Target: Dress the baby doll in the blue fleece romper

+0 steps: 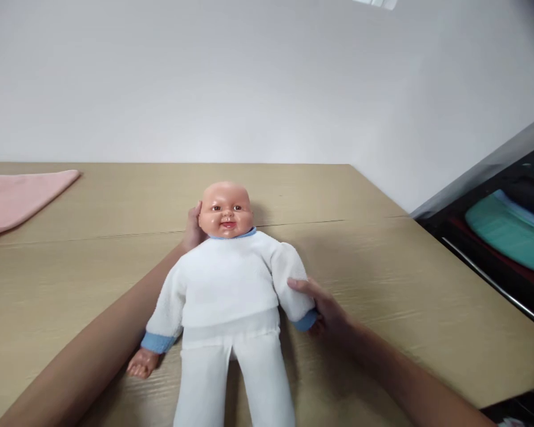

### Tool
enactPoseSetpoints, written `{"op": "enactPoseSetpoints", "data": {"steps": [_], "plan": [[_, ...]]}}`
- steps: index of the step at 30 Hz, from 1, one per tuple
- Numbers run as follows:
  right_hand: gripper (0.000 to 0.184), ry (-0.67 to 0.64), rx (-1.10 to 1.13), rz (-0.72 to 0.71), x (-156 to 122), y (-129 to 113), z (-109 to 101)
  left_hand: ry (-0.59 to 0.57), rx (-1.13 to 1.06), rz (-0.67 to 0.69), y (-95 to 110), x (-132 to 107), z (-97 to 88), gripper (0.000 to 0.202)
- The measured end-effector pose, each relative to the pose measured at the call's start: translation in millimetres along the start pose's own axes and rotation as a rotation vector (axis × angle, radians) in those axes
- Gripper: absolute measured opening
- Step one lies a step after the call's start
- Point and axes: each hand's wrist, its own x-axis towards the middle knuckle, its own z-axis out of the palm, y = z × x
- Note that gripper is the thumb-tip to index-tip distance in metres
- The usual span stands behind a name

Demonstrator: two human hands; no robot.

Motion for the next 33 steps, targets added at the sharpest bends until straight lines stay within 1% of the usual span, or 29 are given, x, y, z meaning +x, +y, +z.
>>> {"op": "enactPoseSetpoints", "data": {"steps": [1, 2, 3, 5, 8, 10, 12, 16, 19, 21, 23, 24, 26, 27, 29, 31, 33], "plan": [[0.048, 0.029, 0.018, 0.024, 1.1, -1.7, -2.8, -0.020, 0.000, -0.014, -0.5, 6.5, -0.7, 0.064], [0.050, 0.055, 0.025, 0.018, 3.3, -3.7, -4.7, -0.039, -0.002, -0.031, -0.7, 13.0, -1.1, 0.067], [0.054, 0.075, 0.020, -0.020, 6.2, -5.5, -5.8, -0.054, -0.005, -0.050, -0.8, 19.4, -1.2, 0.069], [0.065, 0.109, -0.008, -0.144, 13.3, -7.6, -6.5, -0.068, -0.004, -0.095, -0.2, 31.1, -1.1, 0.073], [0.074, 0.229, -0.100, -0.270, 21.9, -3.5, -6.6, -0.083, 0.031, -0.182, 1.8, 44.1, -2.1, 0.076], [0.073, 0.322, -0.211, -0.309, 24.5, 2.9, -7.3, -0.113, 0.047, -0.229, 3.1, 49.3, -3.6, 0.078], [0.071, 0.379, -0.307, -0.333, 24.8, 9.3, -8.5, -0.170, 0.047, -0.274, 4.1, 52.1, -4.9, 0.079], [0.063, 0.415, -0.461, -0.319, 22.5, 15.8, -13.2, -0.301, 0.046, -0.376, 4.7, 53.3, -3.2, 0.082], [0.052, 0.421, -0.586, -0.344, 22.2, 16.3, -19.5, -0.346, 0.056, -0.407, 4.0, 50.7, -2.2, 0.082], [0.048, 0.442, -0.665, -0.377, 22.9, 16.3, -24.2, -0.346, 0.092, -0.399, 3.1, 47.5, -5.3, 0.084], [0.047, 0.456, -0.718, -0.404, 23.8, 16.3, -28.1, -0.318, 0.173, -0.351, 2.1, 44.2, -11.3, 0.087], [0.046, 0.454, -0.730, -0.411, 24.1, 16.4, -29.6, -0.301, 0.231, -0.315, 1.8, 43.0, -14.6, 0.091], [0.046, 0.438, -0.740, -0.416, 24.7, 16.3, -31.4, -0.293, 0.367, -0.214, 1.9, 42.2, -19.7, 0.111], [0.045, 0.430, -0.742, -0.418, 24.9, 16.3, -31.9, -0.306, 0.433, -0.160, 2.4, 42.6, -21.1, 0.122], [0.044, 0.420, -0.745, -0.415, 25.2, 16.2, -32.1, -0.363, 0.538, -0.085, 4.7, 44.4, -21.4, 0.134], [0.045, 0.420, -0.747, -0.414, 25.3, 16.1, -31.9, -0.402, 0.608, -0.059, 9.1, 46.6, -19.7, 0.136], [0.046, 0.414, -0.743, -0.408, 25.3, 15.9, -31.6, -0.404, 0.682, -0.068, 15.5, 48.2, -18.0, 0.133]]}}
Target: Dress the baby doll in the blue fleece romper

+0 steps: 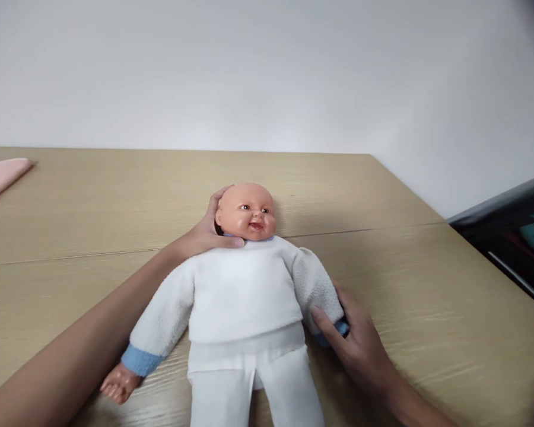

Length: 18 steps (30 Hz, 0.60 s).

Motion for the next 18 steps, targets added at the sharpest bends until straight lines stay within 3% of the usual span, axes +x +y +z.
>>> {"op": "enactPoseSetpoints", "data": {"steps": [5, 11, 18], "plan": [[0.047, -0.002, 0.008, 0.014, 1.2, -1.3, -0.5, 0.002, 0.145, -0.079, 11.4, -2.7, -12.3, 0.120], [0.047, -0.001, 0.024, 0.018, 3.1, -3.2, 0.0, -0.033, 0.208, -0.184, 12.9, -5.2, -24.6, 0.122], [0.046, -0.019, 0.037, 0.010, 4.3, -3.6, -0.5, -0.125, 0.362, -0.122, 19.1, -7.2, -31.1, 0.105]]}}
